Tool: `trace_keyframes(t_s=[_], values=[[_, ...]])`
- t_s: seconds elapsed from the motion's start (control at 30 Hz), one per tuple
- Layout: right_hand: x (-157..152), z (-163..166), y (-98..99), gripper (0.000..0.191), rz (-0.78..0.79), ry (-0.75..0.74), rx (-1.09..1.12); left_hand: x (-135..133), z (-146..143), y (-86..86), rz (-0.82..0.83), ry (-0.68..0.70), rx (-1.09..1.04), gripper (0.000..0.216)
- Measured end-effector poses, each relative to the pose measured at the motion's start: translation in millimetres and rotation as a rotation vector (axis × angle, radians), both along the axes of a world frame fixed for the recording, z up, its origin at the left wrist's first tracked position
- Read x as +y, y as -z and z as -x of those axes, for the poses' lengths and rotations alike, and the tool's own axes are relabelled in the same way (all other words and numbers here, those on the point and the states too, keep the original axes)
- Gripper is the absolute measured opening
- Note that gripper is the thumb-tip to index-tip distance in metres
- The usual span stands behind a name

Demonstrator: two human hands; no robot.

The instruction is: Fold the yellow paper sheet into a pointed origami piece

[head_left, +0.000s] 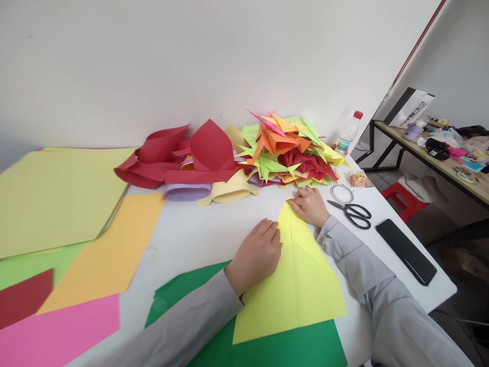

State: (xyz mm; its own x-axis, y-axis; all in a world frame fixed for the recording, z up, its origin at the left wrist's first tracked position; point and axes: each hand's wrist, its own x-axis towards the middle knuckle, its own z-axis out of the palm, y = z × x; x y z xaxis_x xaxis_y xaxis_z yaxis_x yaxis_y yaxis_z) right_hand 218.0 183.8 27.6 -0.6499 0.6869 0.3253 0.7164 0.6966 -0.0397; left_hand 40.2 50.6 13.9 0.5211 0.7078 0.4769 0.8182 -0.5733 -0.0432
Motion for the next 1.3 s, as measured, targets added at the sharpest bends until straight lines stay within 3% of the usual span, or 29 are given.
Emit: trace_keyframes(t_s=[0.33, 0.53, 0.8, 1.07, 1.3], values=[[6.2, 2.5, 5.6, 0.031, 0.077, 0.047, 0.098, -0.5, -1.1, 1.4, -0.041, -0.001, 0.066, 0.030], [-0.6, 5.5, 3.8, 0.030, 0.035, 0.056, 0.063, -0.8, -1.2, 1.1, -0.042, -0.018, 0.072, 0.029], [-17.5, 14.2, -4.3, 0.034, -0.051, -0.109, -0.063, -0.1, -1.5, -1.1, 0.055, -0.068, 0.086, 0.030], [-3.6, 15.8, -5.3, 0.037, -0.005, 0.039, -0.045, 0.2, -2.5, -0.4, 0.062, -0.034, 0.117, 0.025], [5.0, 10.0, 1.9, 0.029, 0.059, 0.093, 0.037, -0.2, -2.6, -1.6, 0.086, -0.036, 0.099, 0.026]])
